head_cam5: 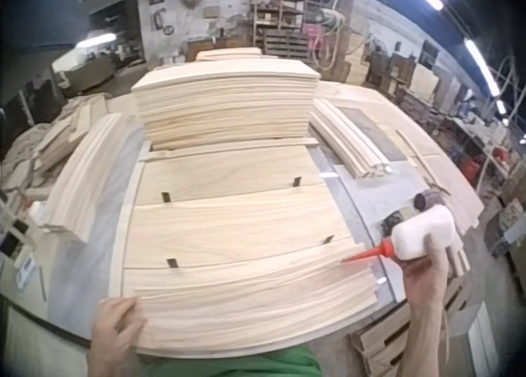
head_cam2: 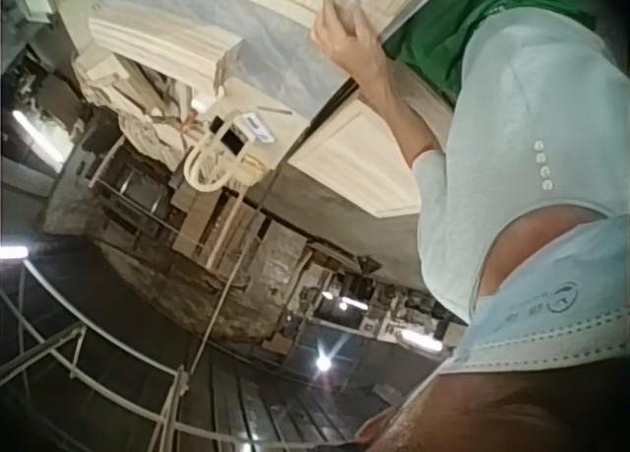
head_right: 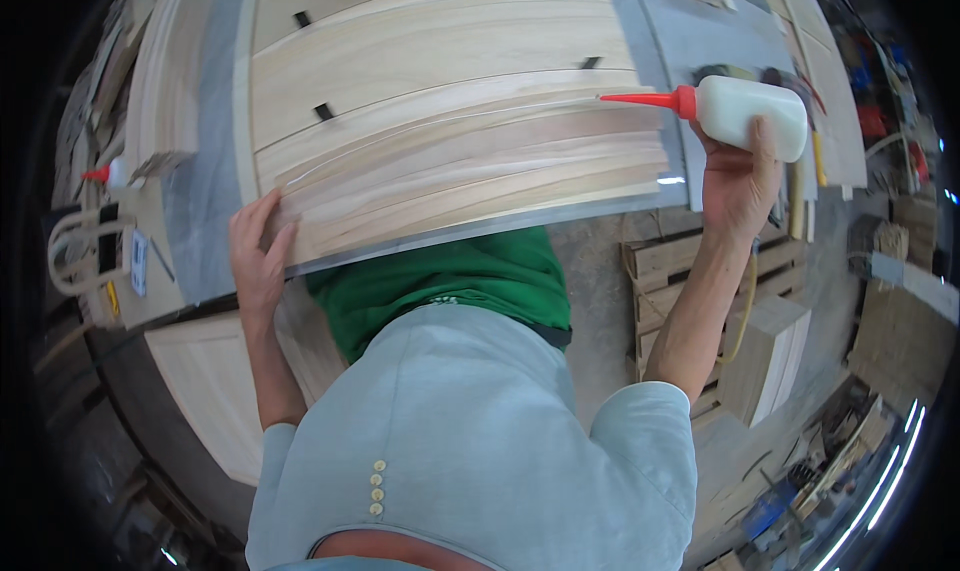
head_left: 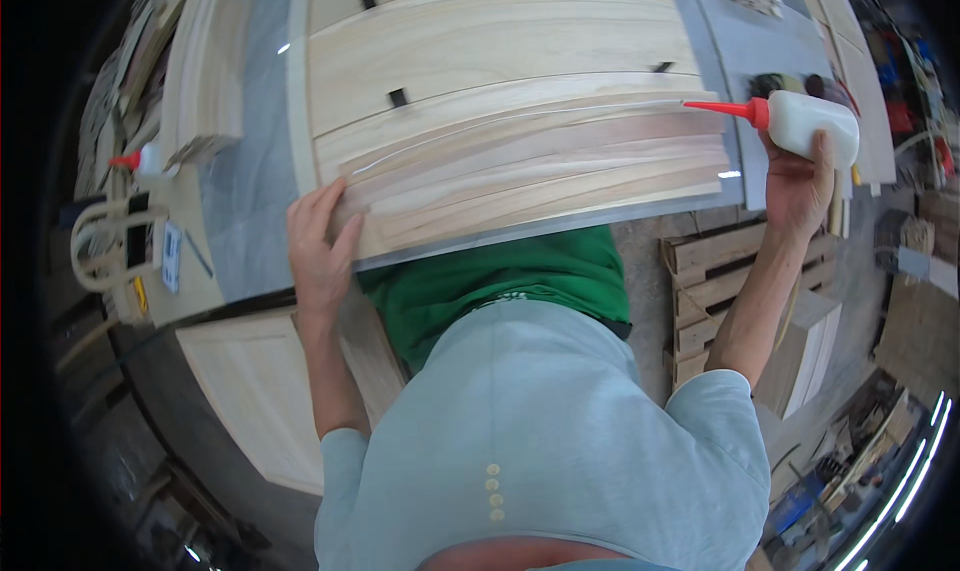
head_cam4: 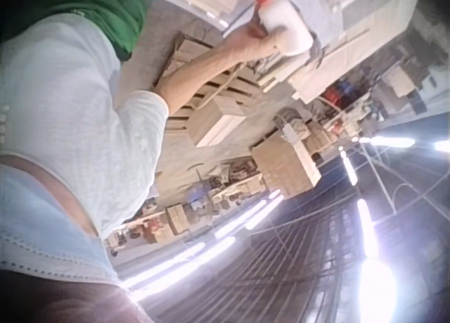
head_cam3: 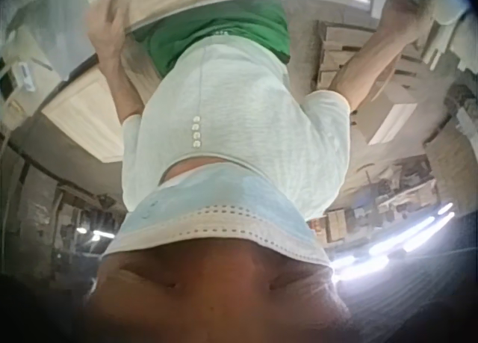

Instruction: Applying glue and using a nail gun to assemble wooden panels.

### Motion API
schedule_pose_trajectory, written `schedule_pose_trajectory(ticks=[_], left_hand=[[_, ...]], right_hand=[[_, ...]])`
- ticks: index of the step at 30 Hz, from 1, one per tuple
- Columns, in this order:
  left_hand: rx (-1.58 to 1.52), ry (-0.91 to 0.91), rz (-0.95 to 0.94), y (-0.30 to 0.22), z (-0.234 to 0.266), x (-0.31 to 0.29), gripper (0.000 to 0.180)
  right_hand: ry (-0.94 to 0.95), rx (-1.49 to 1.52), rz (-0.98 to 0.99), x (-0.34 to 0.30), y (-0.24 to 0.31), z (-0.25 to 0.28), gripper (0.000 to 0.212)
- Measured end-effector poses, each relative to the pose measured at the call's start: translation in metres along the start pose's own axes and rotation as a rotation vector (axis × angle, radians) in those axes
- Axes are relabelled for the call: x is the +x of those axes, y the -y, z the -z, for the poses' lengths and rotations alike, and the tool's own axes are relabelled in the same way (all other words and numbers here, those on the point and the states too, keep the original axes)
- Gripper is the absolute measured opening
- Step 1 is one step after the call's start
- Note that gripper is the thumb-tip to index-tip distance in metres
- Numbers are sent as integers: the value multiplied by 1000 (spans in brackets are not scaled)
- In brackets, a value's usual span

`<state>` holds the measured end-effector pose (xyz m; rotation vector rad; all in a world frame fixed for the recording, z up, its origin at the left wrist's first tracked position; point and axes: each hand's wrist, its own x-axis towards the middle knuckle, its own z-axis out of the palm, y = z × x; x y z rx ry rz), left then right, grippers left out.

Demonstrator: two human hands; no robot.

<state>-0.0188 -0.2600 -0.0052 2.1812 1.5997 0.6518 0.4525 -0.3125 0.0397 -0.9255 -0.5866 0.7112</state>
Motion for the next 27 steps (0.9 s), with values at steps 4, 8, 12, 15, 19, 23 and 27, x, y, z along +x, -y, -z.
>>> schedule_pose_trajectory(ticks=[4,8,12,15,19,23,27], left_hand=[[-45,-25,28,1,-8,2,39],[-41,-44,-19,1,-14,3,37],[-96,-64,-21,1,-16,1,37],[-129,-78,3,1,-17,2,38],[-133,-114,-44,5,-19,0,37],[-145,-142,-83,7,-20,0,35],[-98,-154,-125,10,-22,1,31]], right_hand=[[140,19,-135,-12,-30,-30,44],[268,-18,-260,-32,-65,-76,51],[382,11,-330,-59,-90,-131,52],[397,39,-456,-76,-109,-154,49],[403,15,-495,-90,-130,-173,45],[408,31,-482,-98,-138,-183,41],[403,-1,-475,-103,-140,-192,39]])
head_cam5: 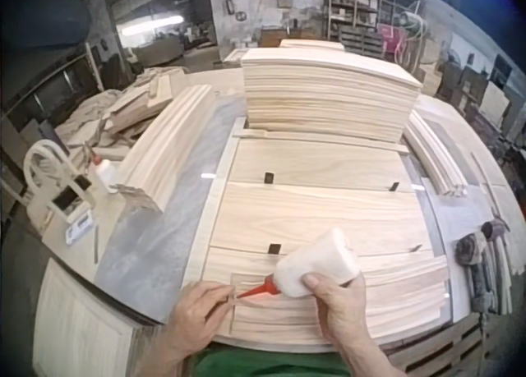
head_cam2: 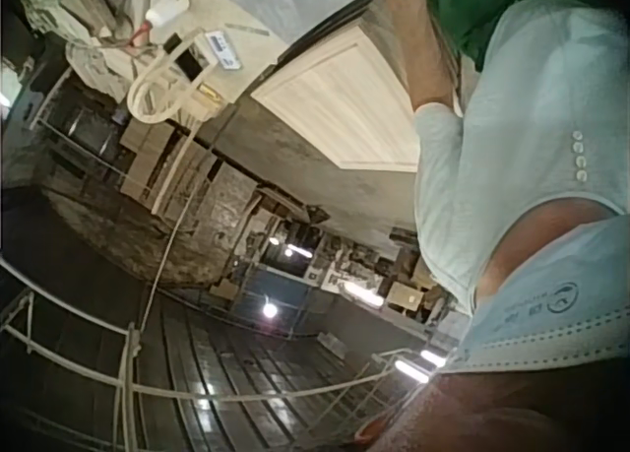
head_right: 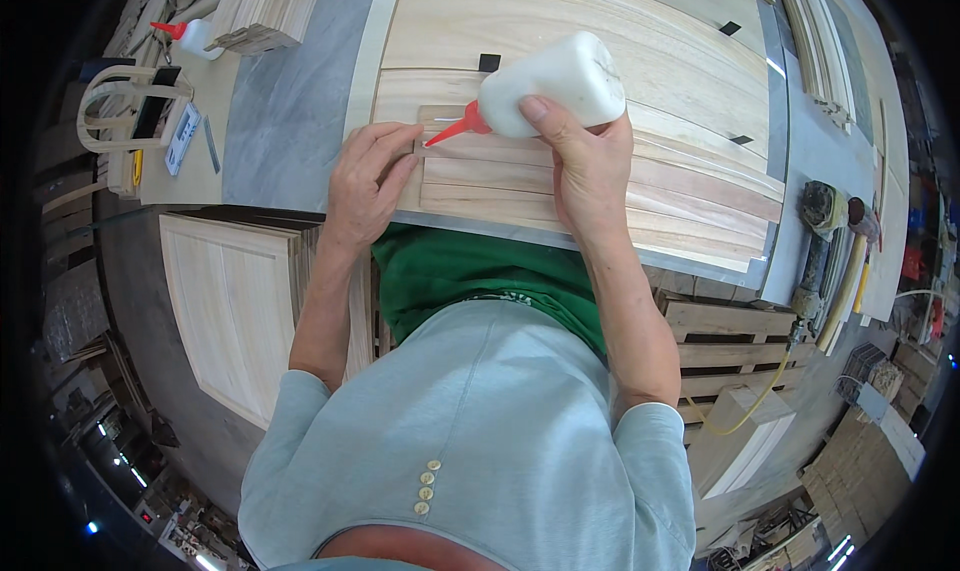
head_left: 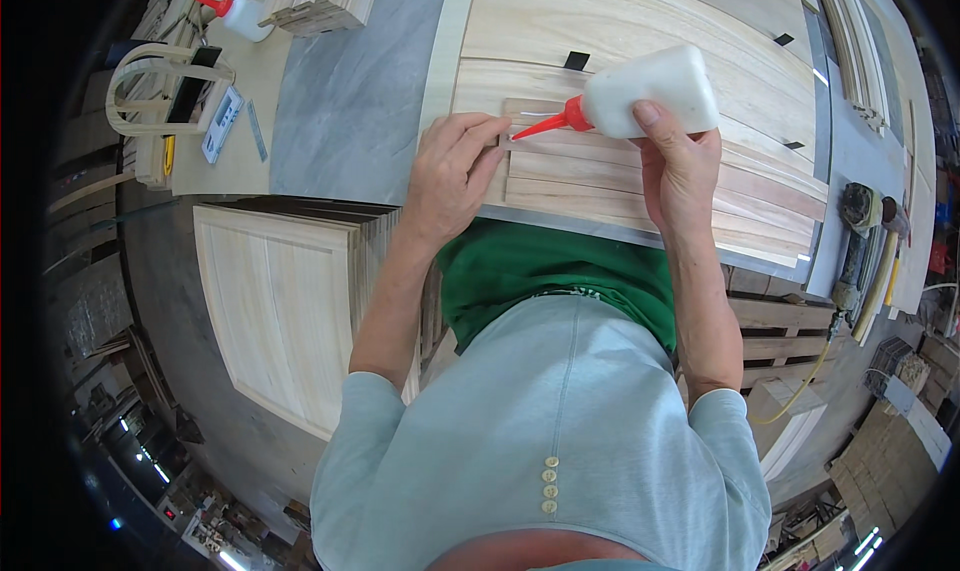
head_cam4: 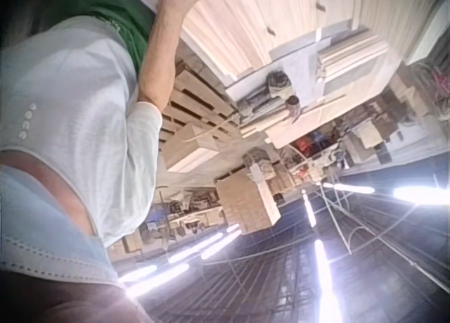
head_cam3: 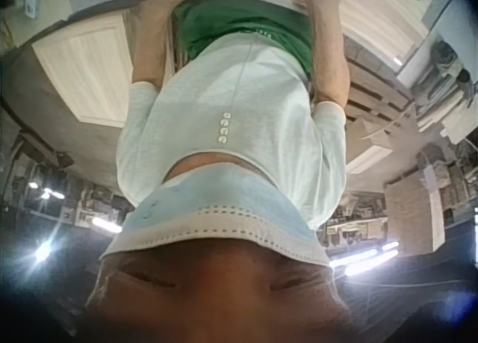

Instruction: Applying glue and using a nail gun to assemble wooden panels.

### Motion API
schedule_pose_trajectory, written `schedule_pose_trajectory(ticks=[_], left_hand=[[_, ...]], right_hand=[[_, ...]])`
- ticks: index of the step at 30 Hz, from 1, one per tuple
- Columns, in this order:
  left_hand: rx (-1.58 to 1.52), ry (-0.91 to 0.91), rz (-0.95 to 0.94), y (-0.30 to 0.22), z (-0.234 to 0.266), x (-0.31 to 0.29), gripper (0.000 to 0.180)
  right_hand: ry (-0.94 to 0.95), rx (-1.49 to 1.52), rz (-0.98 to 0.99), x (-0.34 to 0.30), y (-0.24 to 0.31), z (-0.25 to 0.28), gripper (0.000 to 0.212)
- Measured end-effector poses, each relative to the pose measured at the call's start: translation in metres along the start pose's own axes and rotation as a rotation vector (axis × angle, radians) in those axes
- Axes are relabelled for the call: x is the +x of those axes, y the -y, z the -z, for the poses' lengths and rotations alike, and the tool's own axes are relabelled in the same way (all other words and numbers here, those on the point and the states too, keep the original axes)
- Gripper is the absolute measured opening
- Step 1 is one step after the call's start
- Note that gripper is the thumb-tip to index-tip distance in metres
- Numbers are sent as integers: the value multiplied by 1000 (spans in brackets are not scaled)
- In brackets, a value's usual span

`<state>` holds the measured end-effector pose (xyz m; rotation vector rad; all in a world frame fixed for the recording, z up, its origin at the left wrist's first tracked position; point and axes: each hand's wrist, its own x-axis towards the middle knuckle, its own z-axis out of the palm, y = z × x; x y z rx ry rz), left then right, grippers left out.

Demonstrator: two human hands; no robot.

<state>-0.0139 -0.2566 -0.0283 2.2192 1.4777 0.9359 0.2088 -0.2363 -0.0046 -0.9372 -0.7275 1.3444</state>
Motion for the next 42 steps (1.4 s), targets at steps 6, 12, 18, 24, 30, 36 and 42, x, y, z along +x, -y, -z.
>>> schedule_pose_trajectory(ticks=[6,12,18,24,30,36,42], left_hand=[[-3,-16,-33,1,-1,0,25],[-12,-17,-18,-2,-1,0,23],[-15,-26,-18,-2,-2,1,22],[-26,-15,-7,-7,-1,3,21],[-47,10,53,-10,1,2,22],[-77,37,95,-13,1,2,23],[-60,54,108,-13,3,3,21]], right_hand=[[-25,-41,24,0,2,7,39],[-69,-101,68,-2,13,27,40],[-134,-122,100,-9,28,56,42],[-196,-151,192,-17,47,94,41],[-292,-180,258,-30,67,134,39],[-360,-193,347,-42,88,177,38],[-468,-256,417,-53,110,213,38]])
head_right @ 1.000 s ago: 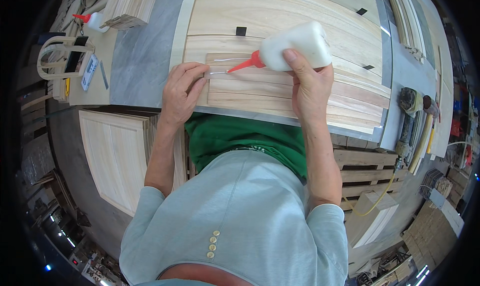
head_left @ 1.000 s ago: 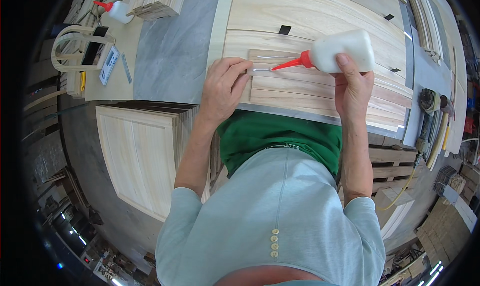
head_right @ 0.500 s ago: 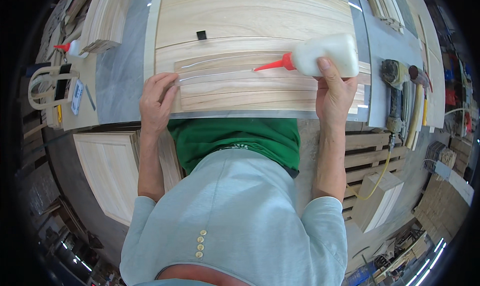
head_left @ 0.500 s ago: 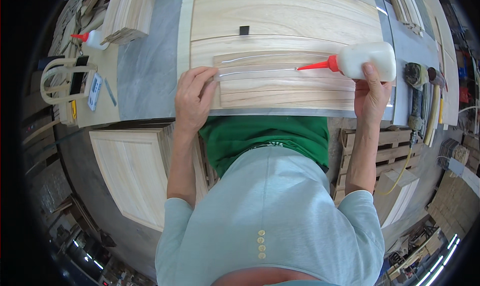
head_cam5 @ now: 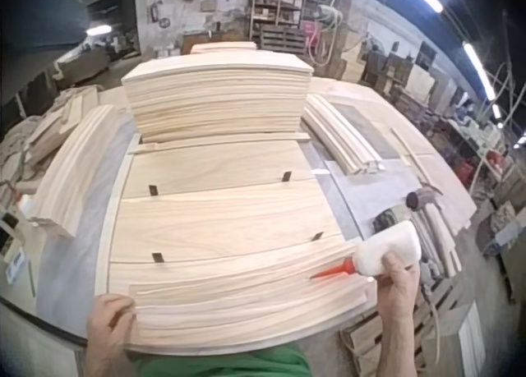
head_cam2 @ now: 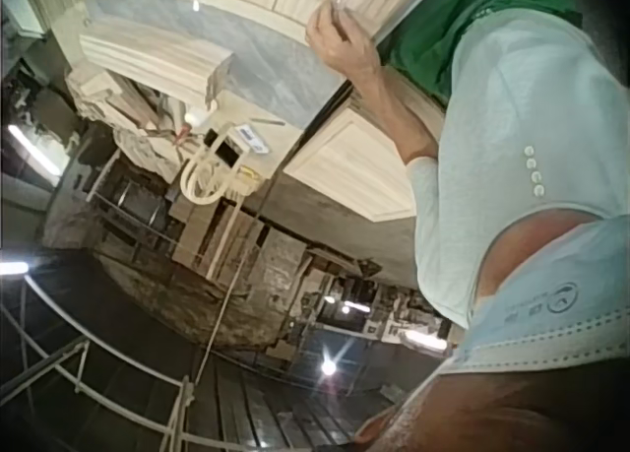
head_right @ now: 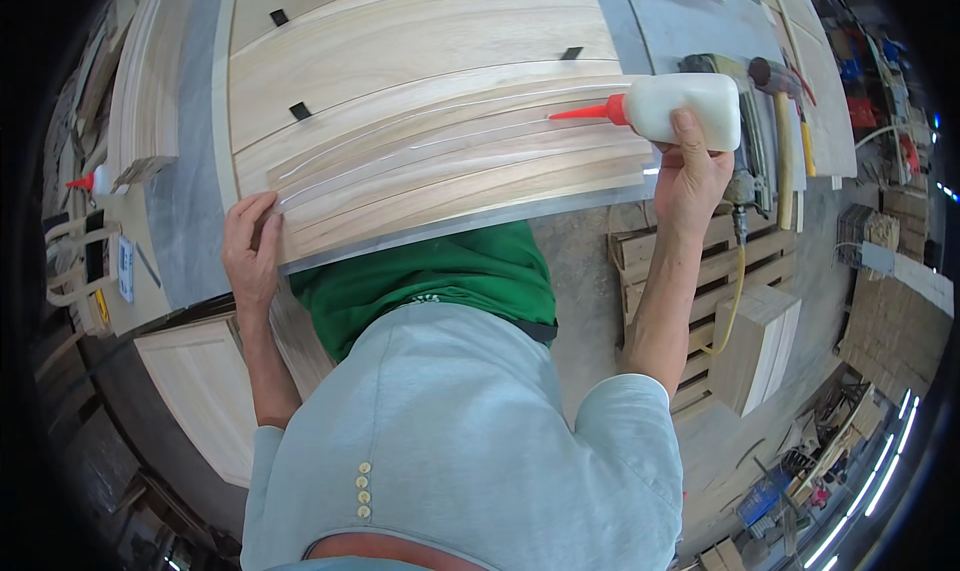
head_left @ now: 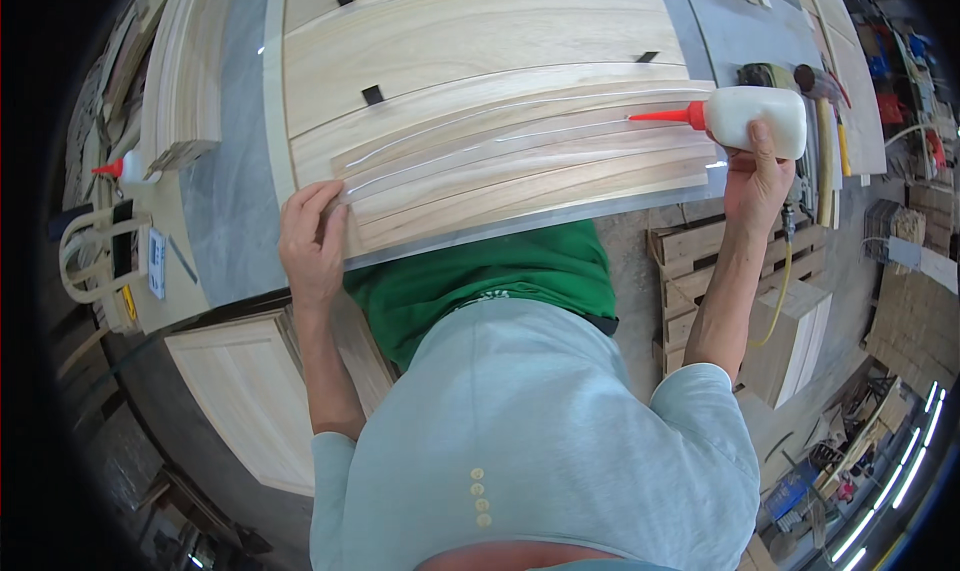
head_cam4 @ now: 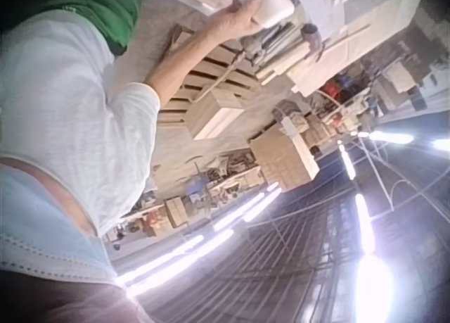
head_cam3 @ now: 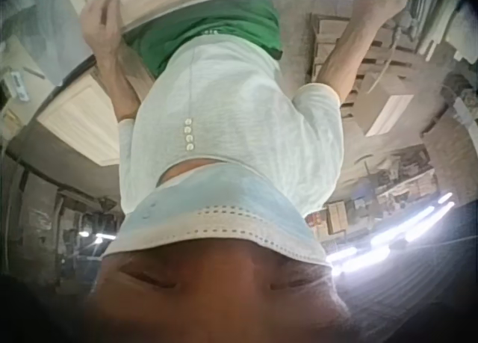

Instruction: Applying glue and using a nail gun to assemble wooden panels.

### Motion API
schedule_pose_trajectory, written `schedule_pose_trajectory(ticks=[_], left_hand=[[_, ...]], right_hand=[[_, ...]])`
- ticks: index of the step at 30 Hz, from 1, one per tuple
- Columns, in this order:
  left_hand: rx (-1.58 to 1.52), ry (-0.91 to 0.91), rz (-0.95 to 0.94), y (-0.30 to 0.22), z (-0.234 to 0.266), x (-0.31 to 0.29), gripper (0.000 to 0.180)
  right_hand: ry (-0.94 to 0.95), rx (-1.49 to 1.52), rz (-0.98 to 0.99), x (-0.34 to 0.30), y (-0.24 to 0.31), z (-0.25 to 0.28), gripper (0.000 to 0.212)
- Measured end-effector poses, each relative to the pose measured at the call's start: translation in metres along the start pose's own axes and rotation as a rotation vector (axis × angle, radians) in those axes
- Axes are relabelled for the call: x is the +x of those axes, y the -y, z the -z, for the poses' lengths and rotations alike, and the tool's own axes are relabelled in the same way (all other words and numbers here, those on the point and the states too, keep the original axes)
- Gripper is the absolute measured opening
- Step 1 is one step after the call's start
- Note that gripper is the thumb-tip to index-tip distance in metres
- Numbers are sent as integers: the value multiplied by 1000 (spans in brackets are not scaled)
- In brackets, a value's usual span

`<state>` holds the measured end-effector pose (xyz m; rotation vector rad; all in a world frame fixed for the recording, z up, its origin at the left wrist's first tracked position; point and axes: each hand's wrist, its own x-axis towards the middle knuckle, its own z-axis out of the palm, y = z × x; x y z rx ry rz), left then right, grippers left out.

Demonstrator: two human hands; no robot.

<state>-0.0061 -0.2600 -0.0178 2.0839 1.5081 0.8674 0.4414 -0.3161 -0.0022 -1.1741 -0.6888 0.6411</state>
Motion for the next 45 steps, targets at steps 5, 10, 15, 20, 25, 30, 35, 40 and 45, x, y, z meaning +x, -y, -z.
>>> schedule_pose_trajectory(ticks=[5,10,15,20,25,30,35,40,45], left_hand=[[2,15,18,-1,-2,0,22],[-4,9,-17,0,-4,-1,22],[-12,21,-14,4,-6,0,22],[20,4,-9,9,2,-5,26],[-15,-4,34,10,2,-7,37],[47,13,-32,11,-8,1,43],[40,10,-34,11,-4,-4,44],[56,-1,-46,13,-2,-4,44],[58,0,-47,12,-2,-3,44]], right_hand=[[-52,-24,51,12,12,20,38],[-85,-62,132,23,22,39,40],[-138,-136,170,27,35,56,40],[-136,-22,176,14,42,42,40],[-20,160,49,-20,40,-9,38],[65,248,-154,-58,0,-84,38],[254,281,-345,-93,-27,-163,42],[361,268,-374,-110,-38,-198,46],[361,221,-336,-105,-34,-191,46]])
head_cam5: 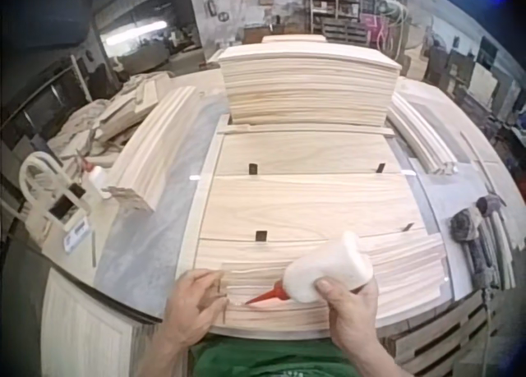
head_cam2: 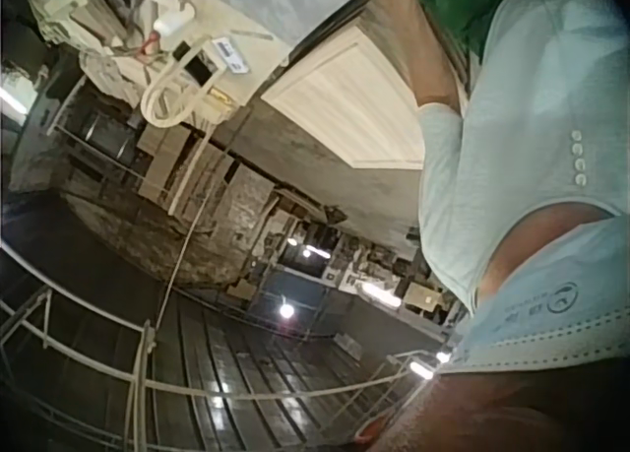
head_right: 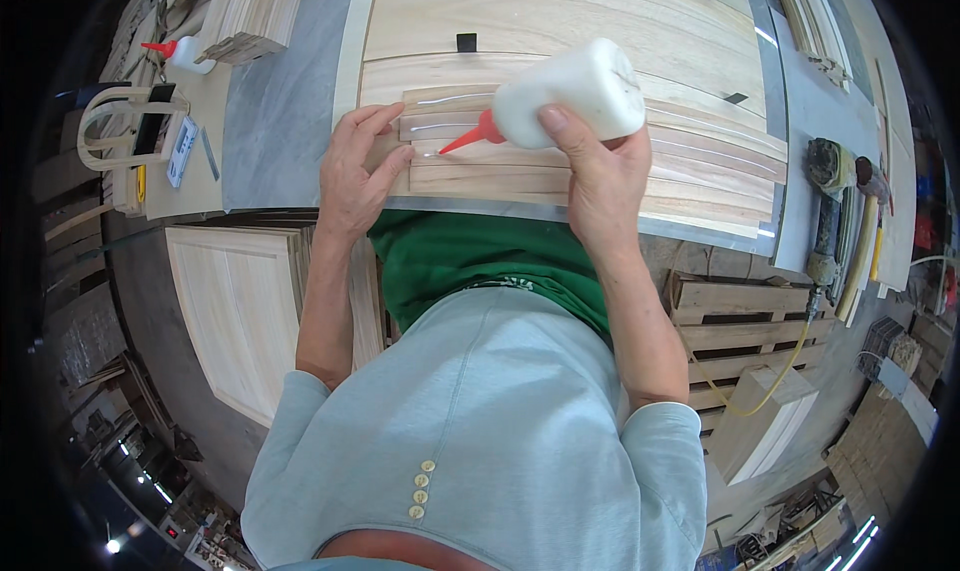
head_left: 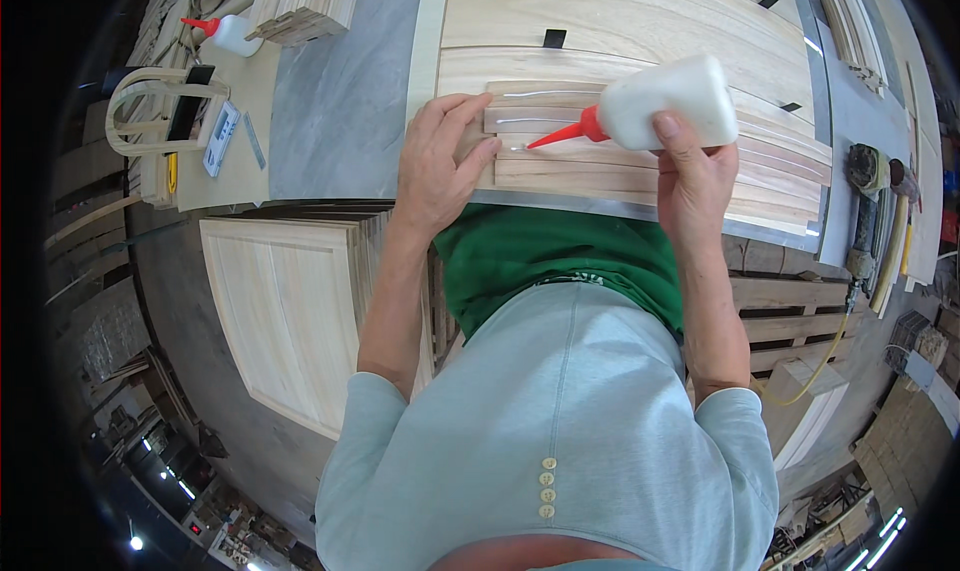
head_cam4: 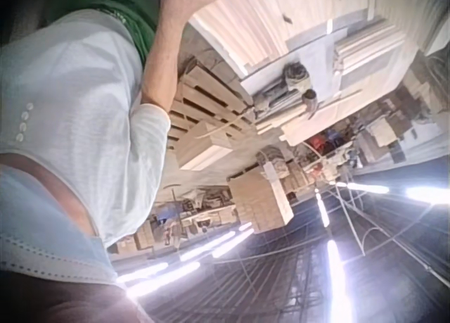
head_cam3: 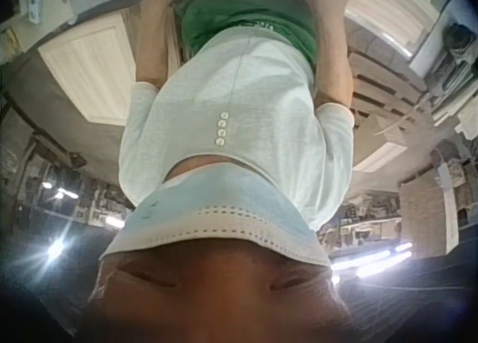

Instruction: Applying glue and using a nail gun to assemble wooden panels.

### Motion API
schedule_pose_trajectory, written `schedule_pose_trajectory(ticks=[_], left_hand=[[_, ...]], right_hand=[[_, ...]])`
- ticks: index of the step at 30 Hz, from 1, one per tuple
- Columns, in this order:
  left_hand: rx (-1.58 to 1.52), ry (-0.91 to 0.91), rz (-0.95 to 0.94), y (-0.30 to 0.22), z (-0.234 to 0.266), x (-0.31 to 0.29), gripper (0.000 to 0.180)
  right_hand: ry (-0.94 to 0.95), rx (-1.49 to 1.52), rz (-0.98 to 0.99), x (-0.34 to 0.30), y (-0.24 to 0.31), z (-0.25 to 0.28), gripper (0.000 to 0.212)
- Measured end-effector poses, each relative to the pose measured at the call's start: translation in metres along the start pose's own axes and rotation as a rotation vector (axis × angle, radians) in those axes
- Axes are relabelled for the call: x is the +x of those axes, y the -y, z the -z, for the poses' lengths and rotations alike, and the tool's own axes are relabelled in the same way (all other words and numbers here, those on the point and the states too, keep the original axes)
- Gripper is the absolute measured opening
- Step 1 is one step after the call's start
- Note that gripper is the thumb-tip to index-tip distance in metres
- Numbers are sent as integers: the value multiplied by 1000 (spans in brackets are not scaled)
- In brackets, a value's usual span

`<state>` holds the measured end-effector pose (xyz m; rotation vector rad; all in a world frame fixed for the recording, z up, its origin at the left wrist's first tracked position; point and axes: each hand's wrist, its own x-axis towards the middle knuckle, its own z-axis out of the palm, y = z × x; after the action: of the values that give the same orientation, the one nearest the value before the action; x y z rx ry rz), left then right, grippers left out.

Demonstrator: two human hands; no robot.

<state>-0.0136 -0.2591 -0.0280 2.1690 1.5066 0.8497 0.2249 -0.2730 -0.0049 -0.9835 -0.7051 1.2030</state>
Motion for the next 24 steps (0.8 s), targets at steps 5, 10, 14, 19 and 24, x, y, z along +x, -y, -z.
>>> schedule_pose_trajectory(ticks=[5,10,14,19,24], left_hand=[[8,1,0,0,0,0,43],[-38,6,42,-5,1,1,39],[-26,7,71,-8,0,1,38],[-79,8,67,-9,0,1,37],[-85,7,74,-12,-1,1,38]], right_hand=[[-56,-22,33,-1,14,26,45],[-154,-77,101,-5,27,54,41],[-201,-105,141,-8,39,75,40],[-254,-137,218,-11,53,100,38],[-311,-141,268,-14,64,140,36]])
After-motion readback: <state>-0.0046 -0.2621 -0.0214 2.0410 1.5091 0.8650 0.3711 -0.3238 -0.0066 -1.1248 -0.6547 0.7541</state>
